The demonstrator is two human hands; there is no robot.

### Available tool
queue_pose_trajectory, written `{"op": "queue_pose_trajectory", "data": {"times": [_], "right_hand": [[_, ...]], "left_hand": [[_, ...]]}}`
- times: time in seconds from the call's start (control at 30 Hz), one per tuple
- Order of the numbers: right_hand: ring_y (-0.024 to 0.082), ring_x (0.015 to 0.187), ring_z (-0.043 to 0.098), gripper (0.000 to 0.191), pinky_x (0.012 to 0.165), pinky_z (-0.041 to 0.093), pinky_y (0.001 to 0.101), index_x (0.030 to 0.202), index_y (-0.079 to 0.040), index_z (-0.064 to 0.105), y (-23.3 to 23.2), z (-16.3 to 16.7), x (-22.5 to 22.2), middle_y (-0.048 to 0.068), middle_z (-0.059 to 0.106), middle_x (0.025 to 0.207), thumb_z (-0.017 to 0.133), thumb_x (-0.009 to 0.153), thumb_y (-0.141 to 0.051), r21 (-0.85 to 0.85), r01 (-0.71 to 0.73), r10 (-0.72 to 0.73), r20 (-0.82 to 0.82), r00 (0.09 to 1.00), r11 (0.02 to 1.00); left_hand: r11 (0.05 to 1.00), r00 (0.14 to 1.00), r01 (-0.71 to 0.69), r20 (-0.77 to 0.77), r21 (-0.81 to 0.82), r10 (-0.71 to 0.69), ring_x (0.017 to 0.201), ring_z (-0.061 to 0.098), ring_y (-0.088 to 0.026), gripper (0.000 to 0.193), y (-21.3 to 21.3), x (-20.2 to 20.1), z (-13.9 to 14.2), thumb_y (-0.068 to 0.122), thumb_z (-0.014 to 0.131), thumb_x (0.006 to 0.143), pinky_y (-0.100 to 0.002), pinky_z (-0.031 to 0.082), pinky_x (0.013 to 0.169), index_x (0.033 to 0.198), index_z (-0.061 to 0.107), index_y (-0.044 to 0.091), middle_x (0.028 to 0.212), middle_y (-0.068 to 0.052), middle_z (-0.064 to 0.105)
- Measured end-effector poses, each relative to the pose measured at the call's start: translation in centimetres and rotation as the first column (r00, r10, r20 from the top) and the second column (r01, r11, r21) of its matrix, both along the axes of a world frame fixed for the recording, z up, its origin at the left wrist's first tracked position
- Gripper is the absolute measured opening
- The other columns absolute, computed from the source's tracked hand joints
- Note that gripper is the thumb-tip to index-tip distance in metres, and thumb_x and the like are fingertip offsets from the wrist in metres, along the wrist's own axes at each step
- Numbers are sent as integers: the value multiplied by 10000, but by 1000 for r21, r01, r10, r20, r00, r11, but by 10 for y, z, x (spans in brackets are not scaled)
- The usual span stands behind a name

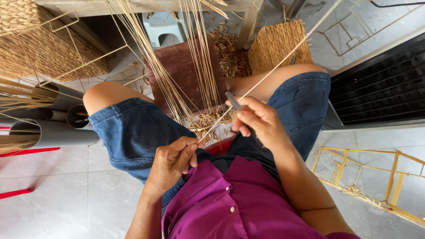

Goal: The person sits on the floor and splits thin bamboo strips into narrower slats, using a small knife to shave and divide each strip, then sets the finished slats with a growing bundle of strips beside them.

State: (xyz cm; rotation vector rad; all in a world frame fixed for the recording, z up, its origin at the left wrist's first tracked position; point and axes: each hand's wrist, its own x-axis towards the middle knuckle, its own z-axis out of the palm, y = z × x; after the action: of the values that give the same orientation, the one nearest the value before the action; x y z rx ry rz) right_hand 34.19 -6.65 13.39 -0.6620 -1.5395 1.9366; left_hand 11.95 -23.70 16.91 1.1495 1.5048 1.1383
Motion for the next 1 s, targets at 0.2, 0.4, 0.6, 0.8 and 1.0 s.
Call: {"op": "queue_pose_trajectory", "data": {"times": [0.2,0.4,0.6,0.8,1.0], "right_hand": [[100,643,534,323,571,440,223,1368,26,590,15,9,12,97,664,838,552,1068,-89,24,113,-112,-37,993,993],[115,646,541,340,591,437,232,1386,10,591,31,15,30,100,660,841,577,1072,-119,91,263,-257,-67,964,961],[124,616,534,359,568,429,245,1396,-8,604,48,12,53,99,653,836,607,1065,-145,101,395,-383,-117,916,913],[133,628,528,334,566,434,266,1400,-26,621,67,6,82,92,643,844,615,1075,-100,36,537,-526,-151,837,843],[147,656,538,395,583,441,282,1506,-58,575,77,12,104,86,637,882,607,1112,-66,-37,653,-642,-231,731,757]], "left_hand": [[999,1000,0,1,-41,0,480,503,-38,201,-6,-9,0,119,573,1024,-200,414,433,1063,744,22,612,-13,637],[997,998,-1,-58,-78,-3,460,505,-45,201,-12,-22,0,120,584,1004,-205,408,417,1025,764,34,592,-11,632],[994,996,-13,-94,-113,2,460,510,-49,194,-20,-32,-5,123,600,990,-209,413,415,1017,776,45,579,-11,630],[989,992,-12,-126,-148,-7,462,528,-50,190,-27,-41,-7,121,606,980,-211,428,421,1021,777,49,571,-12,633],[994,991,-74,-121,-81,64,473,525,-40,193,-25,-37,-4,106,585,1003,-208,424,426,1025,764,35,584,-6,630]]}}
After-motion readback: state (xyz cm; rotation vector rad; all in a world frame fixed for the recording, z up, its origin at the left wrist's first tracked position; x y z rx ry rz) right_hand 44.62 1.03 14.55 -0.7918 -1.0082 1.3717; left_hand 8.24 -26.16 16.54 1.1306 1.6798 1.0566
